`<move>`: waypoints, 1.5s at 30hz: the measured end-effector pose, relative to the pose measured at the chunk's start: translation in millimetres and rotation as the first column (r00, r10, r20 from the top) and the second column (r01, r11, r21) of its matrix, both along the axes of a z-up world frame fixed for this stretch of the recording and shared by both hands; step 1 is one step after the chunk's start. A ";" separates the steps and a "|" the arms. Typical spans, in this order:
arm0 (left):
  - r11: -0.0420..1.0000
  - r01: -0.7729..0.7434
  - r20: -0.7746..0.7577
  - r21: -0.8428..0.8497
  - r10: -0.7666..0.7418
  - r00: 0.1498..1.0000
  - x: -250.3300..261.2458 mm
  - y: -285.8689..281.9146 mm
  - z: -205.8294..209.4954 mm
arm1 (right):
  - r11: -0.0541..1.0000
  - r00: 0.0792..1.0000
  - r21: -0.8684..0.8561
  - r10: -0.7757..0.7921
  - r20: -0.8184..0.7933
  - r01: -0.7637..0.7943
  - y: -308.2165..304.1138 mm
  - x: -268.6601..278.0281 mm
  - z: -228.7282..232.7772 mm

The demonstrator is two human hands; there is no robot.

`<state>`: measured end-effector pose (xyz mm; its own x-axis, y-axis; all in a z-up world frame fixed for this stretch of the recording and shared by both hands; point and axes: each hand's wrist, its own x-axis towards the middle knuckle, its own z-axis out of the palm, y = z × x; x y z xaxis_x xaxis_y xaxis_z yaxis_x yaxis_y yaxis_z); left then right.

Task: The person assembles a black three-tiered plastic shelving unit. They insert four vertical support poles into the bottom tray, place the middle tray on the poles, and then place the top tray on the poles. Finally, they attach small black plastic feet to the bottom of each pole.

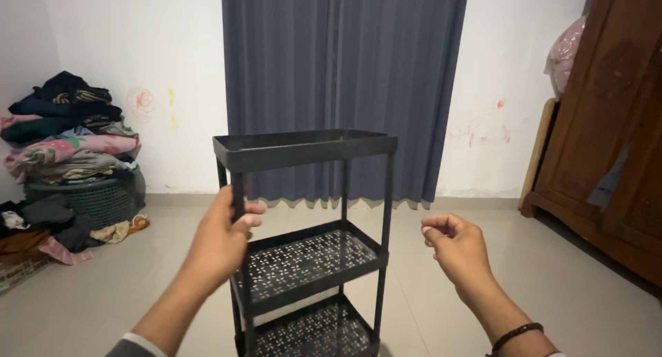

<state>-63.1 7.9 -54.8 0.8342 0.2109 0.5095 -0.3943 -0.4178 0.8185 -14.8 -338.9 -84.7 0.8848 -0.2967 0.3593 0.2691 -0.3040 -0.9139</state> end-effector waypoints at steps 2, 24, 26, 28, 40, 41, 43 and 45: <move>0.997 0.034 -0.005 -0.064 -0.034 0.999 2.1 11.3 0.0 | 1.000 1.000 0.001 0.007 -0.008 -0.007 1.3 3.1 3.7; 0.885 0.209 0.207 -0.416 -0.132 0.969 45.7 36.8 17.9 | 0.971 0.946 0.151 0.216 -0.242 -0.183 58.6 25.3 99.6; 0.790 0.314 0.236 -0.526 -0.219 0.947 45.5 40.1 19.9 | 0.963 0.920 0.185 0.248 -0.304 -0.198 64.2 23.2 108.5; 0.804 0.243 0.170 -0.542 -0.179 0.969 45.2 40.0 24.5 | 0.958 0.917 0.225 0.246 -0.313 -0.180 68.6 22.3 112.2; 0.755 0.031 -0.049 -0.655 -0.083 0.995 39.1 27.5 58.5 | 0.883 0.923 0.381 0.353 -0.154 -0.274 78.9 20.4 101.2; 0.753 0.015 -0.062 -0.657 -0.074 0.995 38.8 28.1 59.4 | 0.877 0.923 0.389 0.358 -0.141 -0.281 80.1 20.1 99.3; 0.744 -0.021 -0.119 -0.668 -0.079 0.990 38.1 28.8 59.6 | 0.871 0.924 0.402 0.360 -0.132 -0.282 80.8 20.5 97.9; 0.733 -0.030 -0.144 -0.680 -0.093 0.985 38.8 29.0 60.0 | 0.869 0.926 0.403 0.359 -0.115 -0.287 80.7 21.5 97.8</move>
